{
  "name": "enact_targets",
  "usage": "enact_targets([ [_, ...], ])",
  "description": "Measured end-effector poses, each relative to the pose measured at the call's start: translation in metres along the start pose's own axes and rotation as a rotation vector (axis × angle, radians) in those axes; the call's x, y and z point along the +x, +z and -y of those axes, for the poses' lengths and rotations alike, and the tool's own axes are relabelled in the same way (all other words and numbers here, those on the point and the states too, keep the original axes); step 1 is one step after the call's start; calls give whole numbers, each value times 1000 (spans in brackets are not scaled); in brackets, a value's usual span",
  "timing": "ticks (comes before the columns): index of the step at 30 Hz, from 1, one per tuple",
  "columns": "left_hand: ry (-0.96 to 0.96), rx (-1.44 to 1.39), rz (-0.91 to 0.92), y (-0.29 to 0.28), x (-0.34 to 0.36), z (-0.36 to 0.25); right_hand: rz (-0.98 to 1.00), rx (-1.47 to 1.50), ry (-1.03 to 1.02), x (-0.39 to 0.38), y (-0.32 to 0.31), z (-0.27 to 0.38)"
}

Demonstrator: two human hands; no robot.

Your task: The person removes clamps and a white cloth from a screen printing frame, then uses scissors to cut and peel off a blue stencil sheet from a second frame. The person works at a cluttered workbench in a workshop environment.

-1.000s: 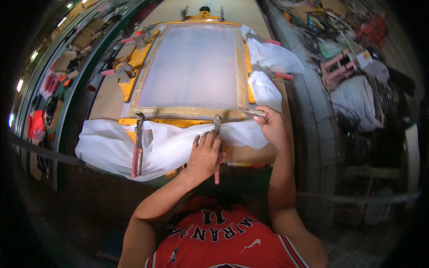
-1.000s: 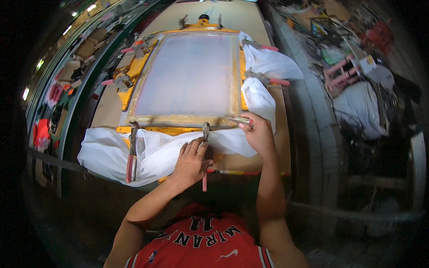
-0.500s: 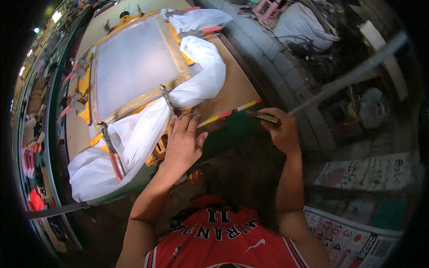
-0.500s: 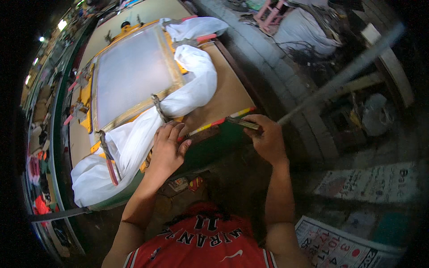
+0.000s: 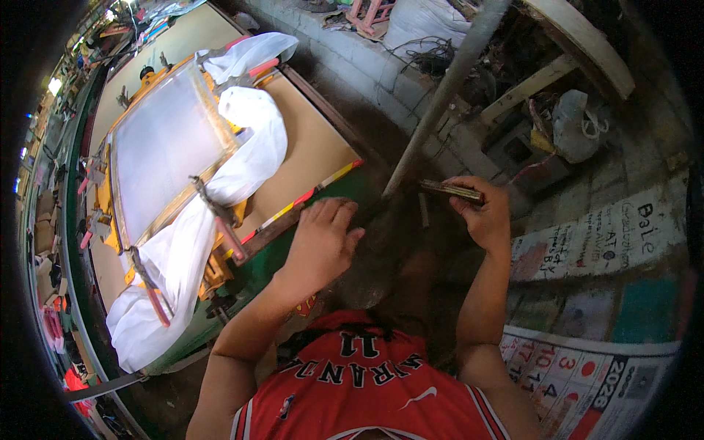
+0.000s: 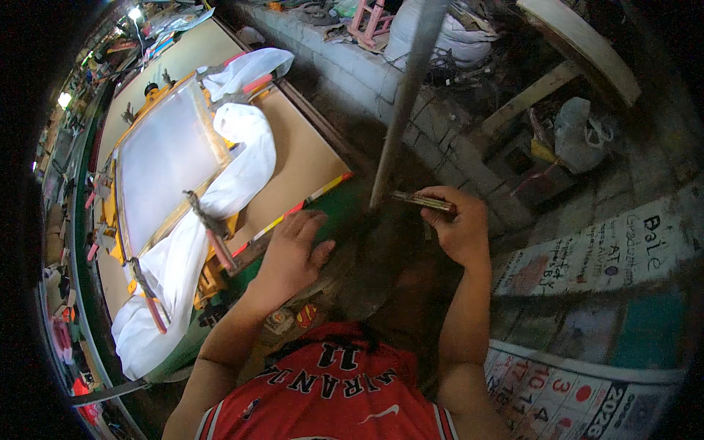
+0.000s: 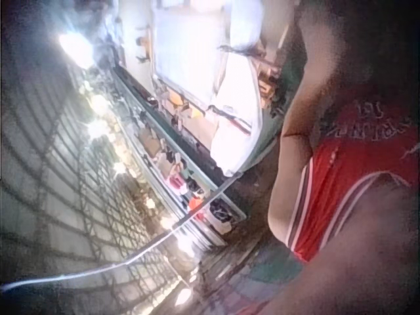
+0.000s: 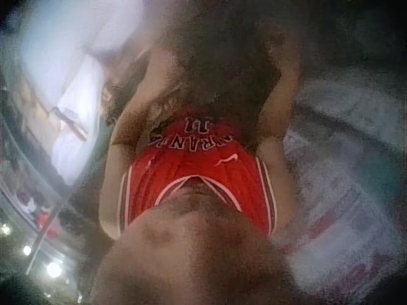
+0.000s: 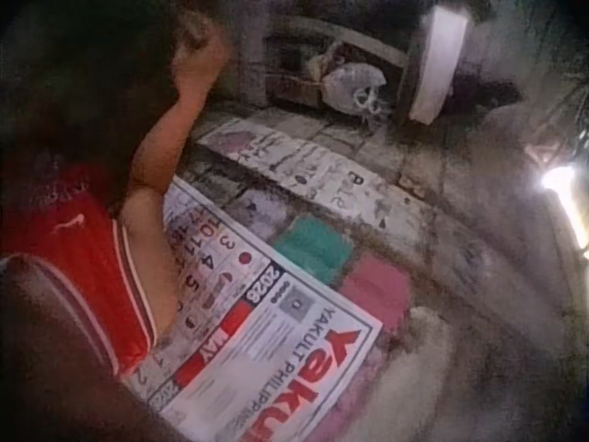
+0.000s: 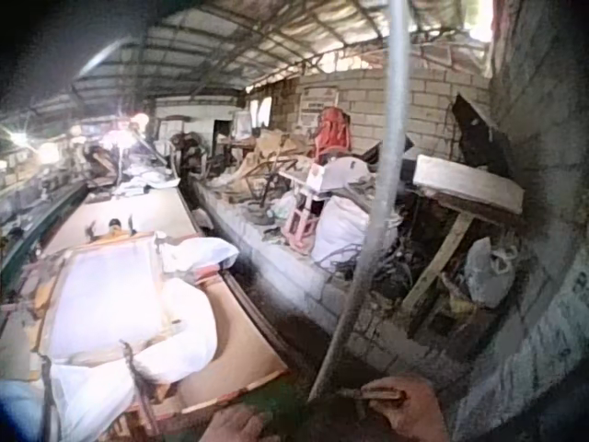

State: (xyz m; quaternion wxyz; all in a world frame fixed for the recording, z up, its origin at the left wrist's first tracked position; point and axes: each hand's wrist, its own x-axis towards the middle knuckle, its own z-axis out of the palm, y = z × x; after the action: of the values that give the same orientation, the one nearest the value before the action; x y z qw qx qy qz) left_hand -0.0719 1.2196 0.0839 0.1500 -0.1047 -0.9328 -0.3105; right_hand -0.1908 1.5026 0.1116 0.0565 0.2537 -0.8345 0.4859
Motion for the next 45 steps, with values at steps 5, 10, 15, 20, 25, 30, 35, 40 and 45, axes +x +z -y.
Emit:
enact_targets([
  [5, 65, -81, 81, 61, 68, -31, 166, -27, -205, 72, -46, -48],
  [10, 25, 29, 16, 125, 169, -60, 327, 88, -334, 167, -81, -113],
  [15, -219, 154, -135, 155, 263, -70, 439, 157, -392, 246, -110, -182],
  [20, -387, 252, -257, 168, 317, -60, 556, 196, -317, 292, -131, -221],
  [25, -470, 303, -288, 170, 365, -44, 601, 207, -372, 351, -133, -250],
  [30, -603, 347, -370, 170, 385, -5, 697, 229, -437, 419, -91, -258],
  [35, -799, 398, -481, 152, 407, 52, 765, 290, -619, 501, -17, -235],
  [40, -964, 426, -549, 121, 430, 124, 874, 447, -744, 594, 82, -221],
  [45, -1136, 478, -595, 85, 448, 170, 990, 487, -827, 665, 158, -195],
])
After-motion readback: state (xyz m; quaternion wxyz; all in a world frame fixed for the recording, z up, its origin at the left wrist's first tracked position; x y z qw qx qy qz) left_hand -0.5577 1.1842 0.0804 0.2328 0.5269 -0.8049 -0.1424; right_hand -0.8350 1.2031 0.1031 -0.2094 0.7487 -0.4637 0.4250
